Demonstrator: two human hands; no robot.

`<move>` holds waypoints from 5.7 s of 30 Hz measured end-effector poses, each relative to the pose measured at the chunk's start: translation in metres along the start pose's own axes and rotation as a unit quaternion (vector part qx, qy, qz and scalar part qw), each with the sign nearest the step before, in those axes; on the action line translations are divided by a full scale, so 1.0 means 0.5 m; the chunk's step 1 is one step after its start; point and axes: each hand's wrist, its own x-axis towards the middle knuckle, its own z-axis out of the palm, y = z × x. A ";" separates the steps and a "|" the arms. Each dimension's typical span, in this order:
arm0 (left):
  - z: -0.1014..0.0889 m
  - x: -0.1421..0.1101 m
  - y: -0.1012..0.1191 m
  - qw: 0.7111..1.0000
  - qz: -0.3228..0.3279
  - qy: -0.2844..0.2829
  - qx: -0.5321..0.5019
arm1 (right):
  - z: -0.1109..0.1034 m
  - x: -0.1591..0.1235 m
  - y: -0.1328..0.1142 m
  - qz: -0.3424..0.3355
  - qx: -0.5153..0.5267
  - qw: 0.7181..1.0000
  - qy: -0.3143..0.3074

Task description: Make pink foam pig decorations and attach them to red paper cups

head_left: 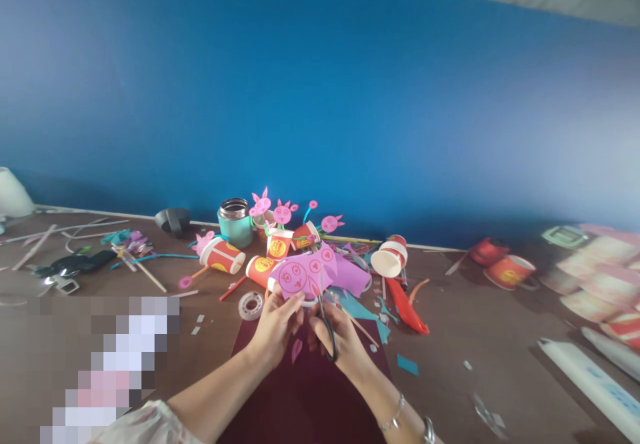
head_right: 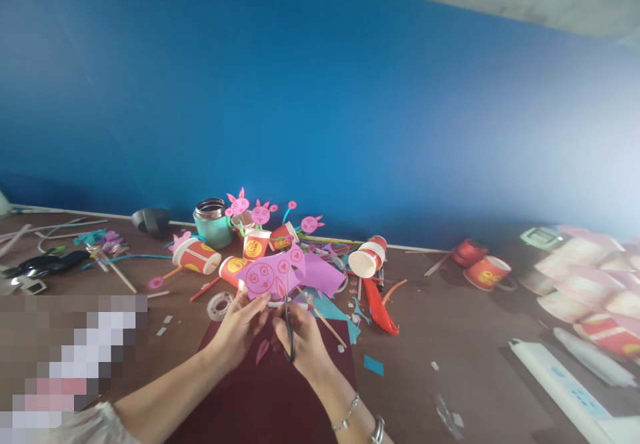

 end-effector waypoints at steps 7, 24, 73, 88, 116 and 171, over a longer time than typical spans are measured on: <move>0.000 0.002 0.008 1.000 0.003 0.009 0.014 | -0.003 0.000 -0.002 0.002 -0.030 0.999 0.008; -0.003 0.008 0.015 0.999 0.018 0.019 0.030 | -0.011 0.005 0.005 0.004 -0.070 0.998 0.005; -0.023 0.025 0.018 0.998 0.045 0.014 0.043 | -0.017 0.004 0.018 0.056 -0.064 0.996 0.008; -0.029 0.030 0.024 0.998 0.059 0.035 0.005 | -0.018 -0.001 0.006 0.055 -0.066 0.996 0.009; -0.029 0.028 0.021 0.997 0.053 -0.001 0.052 | -0.029 0.000 0.006 0.065 -0.046 0.997 -0.012; -0.021 0.018 0.018 0.985 0.106 -0.007 0.139 | -0.068 -0.006 -0.002 0.063 -0.019 0.987 -0.150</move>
